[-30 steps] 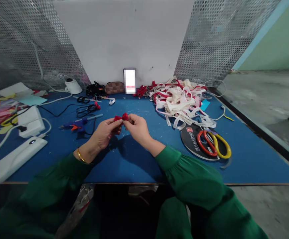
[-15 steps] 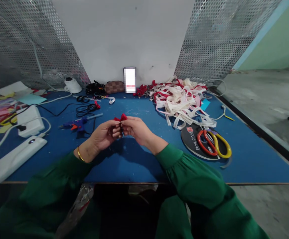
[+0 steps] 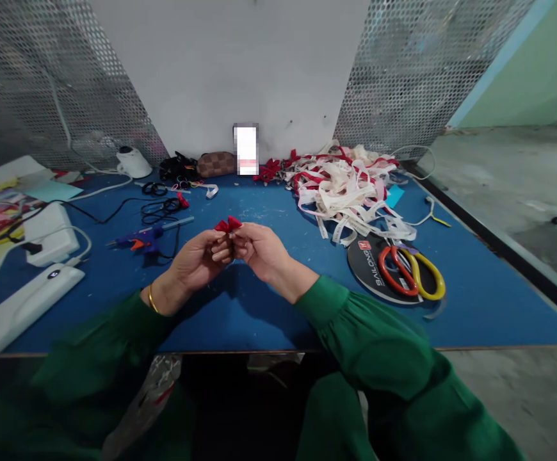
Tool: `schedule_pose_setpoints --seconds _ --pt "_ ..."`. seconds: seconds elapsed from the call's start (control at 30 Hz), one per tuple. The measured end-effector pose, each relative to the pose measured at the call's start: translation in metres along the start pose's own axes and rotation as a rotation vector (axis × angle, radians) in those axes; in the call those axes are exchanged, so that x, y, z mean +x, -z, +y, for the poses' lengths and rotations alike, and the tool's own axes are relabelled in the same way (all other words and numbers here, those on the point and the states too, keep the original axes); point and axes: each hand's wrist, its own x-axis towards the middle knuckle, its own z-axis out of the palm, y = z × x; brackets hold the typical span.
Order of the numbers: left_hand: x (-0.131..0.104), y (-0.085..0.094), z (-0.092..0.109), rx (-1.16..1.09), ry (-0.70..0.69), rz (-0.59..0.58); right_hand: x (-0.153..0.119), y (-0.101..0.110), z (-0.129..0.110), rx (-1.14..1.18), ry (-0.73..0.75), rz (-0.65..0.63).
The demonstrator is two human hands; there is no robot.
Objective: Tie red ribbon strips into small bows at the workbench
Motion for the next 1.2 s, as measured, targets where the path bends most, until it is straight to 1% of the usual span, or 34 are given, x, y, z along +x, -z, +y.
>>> schedule_pose_setpoints --seconds 0.13,0.27,0.37,0.5,0.6,0.7,0.8,0.87,0.93,1.07,1.13,1.2 --pt "0.000 0.001 -0.001 -0.002 -0.033 -0.015 -0.001 -0.001 0.000 -0.007 0.029 0.009" --pt "-0.003 -0.002 0.000 0.001 -0.060 0.005 0.002 0.000 -0.001 -0.038 0.036 0.007" --pt "-0.005 -0.003 0.001 0.054 -0.107 0.075 0.003 0.001 -0.003 -0.083 0.050 0.015" --pt "-0.002 0.000 -0.001 0.121 -0.160 0.185 0.004 0.003 -0.002 -0.139 0.084 0.026" --pt "0.000 0.003 -0.001 0.131 -0.124 0.220 0.005 0.004 -0.001 -0.193 0.082 0.020" --pt "0.001 0.004 0.000 0.082 -0.023 0.232 0.005 0.006 0.000 -0.309 0.112 0.049" --pt "0.000 0.005 0.002 0.032 0.063 0.202 0.005 0.006 -0.001 -0.443 0.159 0.050" --pt "0.000 0.006 0.002 0.036 0.098 0.178 0.005 0.007 -0.002 -0.493 0.177 0.039" --pt "0.001 0.008 0.002 0.095 0.085 0.177 0.006 0.008 -0.002 -0.537 0.187 0.043" --pt "0.007 0.011 0.000 0.303 0.010 0.214 0.014 0.016 0.001 -0.665 0.220 0.086" --pt "0.012 0.013 0.000 0.384 0.011 0.214 0.019 0.023 0.003 -0.771 0.249 0.123" --pt "0.018 0.014 0.003 0.422 0.015 0.188 0.023 0.028 0.002 -0.894 0.288 0.157"
